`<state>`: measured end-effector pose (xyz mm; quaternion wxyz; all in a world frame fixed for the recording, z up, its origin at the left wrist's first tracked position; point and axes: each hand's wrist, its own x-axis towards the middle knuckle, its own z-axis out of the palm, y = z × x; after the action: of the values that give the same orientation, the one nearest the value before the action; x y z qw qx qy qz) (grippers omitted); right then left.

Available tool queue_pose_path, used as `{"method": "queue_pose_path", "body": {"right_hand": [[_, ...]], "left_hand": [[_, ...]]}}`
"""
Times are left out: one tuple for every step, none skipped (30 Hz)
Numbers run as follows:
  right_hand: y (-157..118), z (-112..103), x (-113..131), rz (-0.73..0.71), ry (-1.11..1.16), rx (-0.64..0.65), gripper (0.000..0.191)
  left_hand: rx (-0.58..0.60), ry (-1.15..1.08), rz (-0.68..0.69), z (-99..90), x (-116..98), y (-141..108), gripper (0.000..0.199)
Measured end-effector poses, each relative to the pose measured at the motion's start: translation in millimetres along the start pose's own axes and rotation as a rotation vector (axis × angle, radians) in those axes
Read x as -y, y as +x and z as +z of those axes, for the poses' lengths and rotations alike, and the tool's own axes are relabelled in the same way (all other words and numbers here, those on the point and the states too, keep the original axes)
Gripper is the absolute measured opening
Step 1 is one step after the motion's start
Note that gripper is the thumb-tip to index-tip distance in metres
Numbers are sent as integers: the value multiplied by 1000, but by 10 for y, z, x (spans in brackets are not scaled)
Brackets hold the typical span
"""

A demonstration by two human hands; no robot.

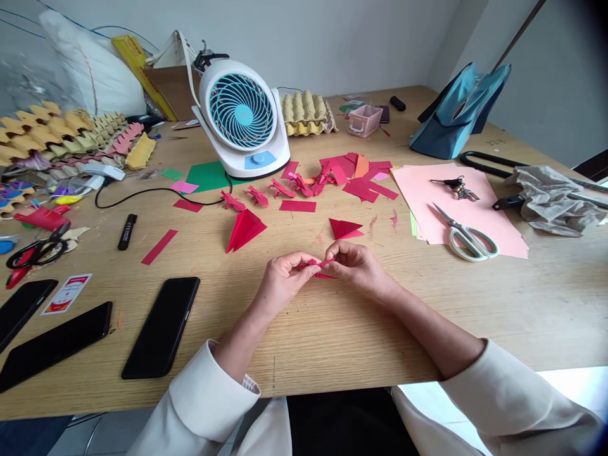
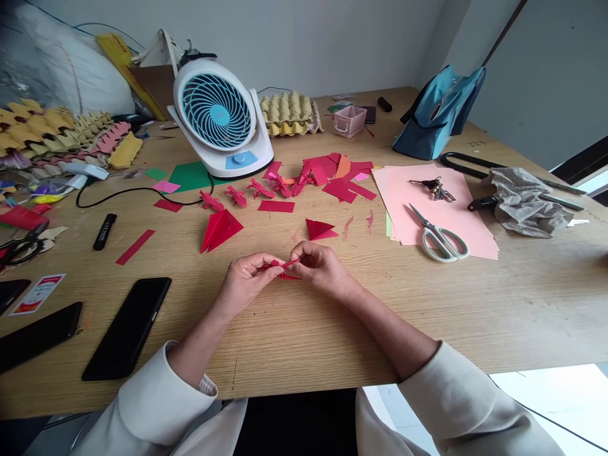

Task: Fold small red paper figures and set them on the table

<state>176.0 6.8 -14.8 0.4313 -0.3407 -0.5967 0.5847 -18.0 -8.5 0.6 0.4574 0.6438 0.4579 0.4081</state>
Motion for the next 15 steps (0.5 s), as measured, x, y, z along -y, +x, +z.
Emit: {"method": "queue_pose_path", "body": {"right_hand": [[4, -7, -1, 7, 7, 6, 31], [6, -17, 5, 15, 5, 9, 31], [8, -28, 17, 26, -6, 14, 30], [10, -40, 36, 39, -20, 20, 28], [10, -51, 63, 54, -36, 28, 27], [10, -62, 96, 71, -49, 39, 26], [9, -72, 133, 91, -58, 53, 25], [7, -79, 172, 112, -59, 67, 25], [5, -85, 209, 132, -50, 87, 25], [3, -90, 241, 150, -37, 109, 26], [1, -92, 265, 164, -28, 131, 27], [-1, -94, 279, 174, -27, 144, 28], [-1, -94, 282, 183, -36, 147, 30], [-1, -93, 275, 192, -52, 141, 31], [-1, -90, 260, 200, -70, 127, 32]], "left_hand": [[-10, 43, 32, -4, -5, -9, 16], [-22, 88, 66, -8, -11, -17, 15], [-33, 131, 99, -13, -17, -25, 14], [-42, 171, 127, -18, -23, -31, 13], [-47, 205, 151, -24, -29, -35, 13], [-49, 231, 172, -30, -35, -38, 13], [-48, 252, 190, -37, -42, -39, 13], [-45, 271, 205, -46, -48, -40, 13], [-42, 289, 220, -54, -54, -39, 13], [-39, 309, 236, -63, -60, -37, 13], [-36, 331, 254, -70, -64, -36, 13], [-31, 355, 275, -75, -68, -33, 12], [-23, 379, 299, -76, -69, -31, 12], [-14, 399, 325, -75, -69, -29, 11], [-5, 410, 350, -71, -67, -26, 11]]}}
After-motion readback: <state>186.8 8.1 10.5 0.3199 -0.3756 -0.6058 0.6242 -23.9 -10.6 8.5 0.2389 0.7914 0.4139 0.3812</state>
